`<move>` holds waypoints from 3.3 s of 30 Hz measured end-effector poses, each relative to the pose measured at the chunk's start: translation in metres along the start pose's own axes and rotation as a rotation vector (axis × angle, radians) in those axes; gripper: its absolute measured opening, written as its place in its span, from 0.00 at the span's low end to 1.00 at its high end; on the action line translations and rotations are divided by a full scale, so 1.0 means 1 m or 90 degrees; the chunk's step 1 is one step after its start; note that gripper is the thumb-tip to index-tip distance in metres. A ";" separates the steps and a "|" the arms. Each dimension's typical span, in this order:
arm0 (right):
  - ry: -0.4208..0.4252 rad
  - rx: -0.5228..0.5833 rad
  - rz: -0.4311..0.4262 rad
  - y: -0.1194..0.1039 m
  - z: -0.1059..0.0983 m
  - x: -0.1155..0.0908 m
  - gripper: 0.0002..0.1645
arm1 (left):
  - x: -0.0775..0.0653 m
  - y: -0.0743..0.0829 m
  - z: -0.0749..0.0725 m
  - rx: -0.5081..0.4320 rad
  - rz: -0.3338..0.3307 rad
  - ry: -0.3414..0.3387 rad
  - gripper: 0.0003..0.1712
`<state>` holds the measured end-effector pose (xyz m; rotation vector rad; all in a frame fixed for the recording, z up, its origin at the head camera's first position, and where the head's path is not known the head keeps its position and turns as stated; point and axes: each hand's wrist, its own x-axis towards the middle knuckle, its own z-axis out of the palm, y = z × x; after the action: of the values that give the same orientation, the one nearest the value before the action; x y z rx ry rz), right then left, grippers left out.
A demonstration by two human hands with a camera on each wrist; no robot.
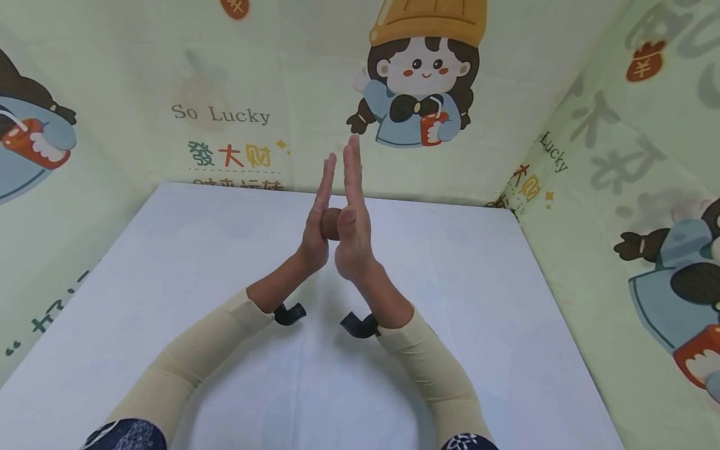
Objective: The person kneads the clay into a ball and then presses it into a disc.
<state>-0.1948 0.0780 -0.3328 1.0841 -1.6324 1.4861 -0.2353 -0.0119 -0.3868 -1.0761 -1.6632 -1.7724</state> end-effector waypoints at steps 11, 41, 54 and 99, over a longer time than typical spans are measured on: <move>0.025 0.009 0.002 0.009 -0.008 0.002 0.54 | -0.009 0.029 0.009 -0.051 0.044 -0.020 0.48; -0.036 0.023 0.013 0.020 0.017 -0.022 0.53 | 0.029 0.088 -0.017 -0.094 0.115 0.082 0.48; -0.065 0.051 0.032 0.013 0.028 -0.026 0.59 | 0.051 0.059 -0.040 -0.070 0.107 0.158 0.44; 0.017 -0.020 -0.046 0.006 0.004 -0.007 0.55 | -0.014 0.002 -0.003 0.002 0.014 -0.011 0.39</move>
<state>-0.1972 0.0755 -0.3420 1.0897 -1.5770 1.4176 -0.2259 -0.0175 -0.3965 -1.1062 -1.6575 -1.7506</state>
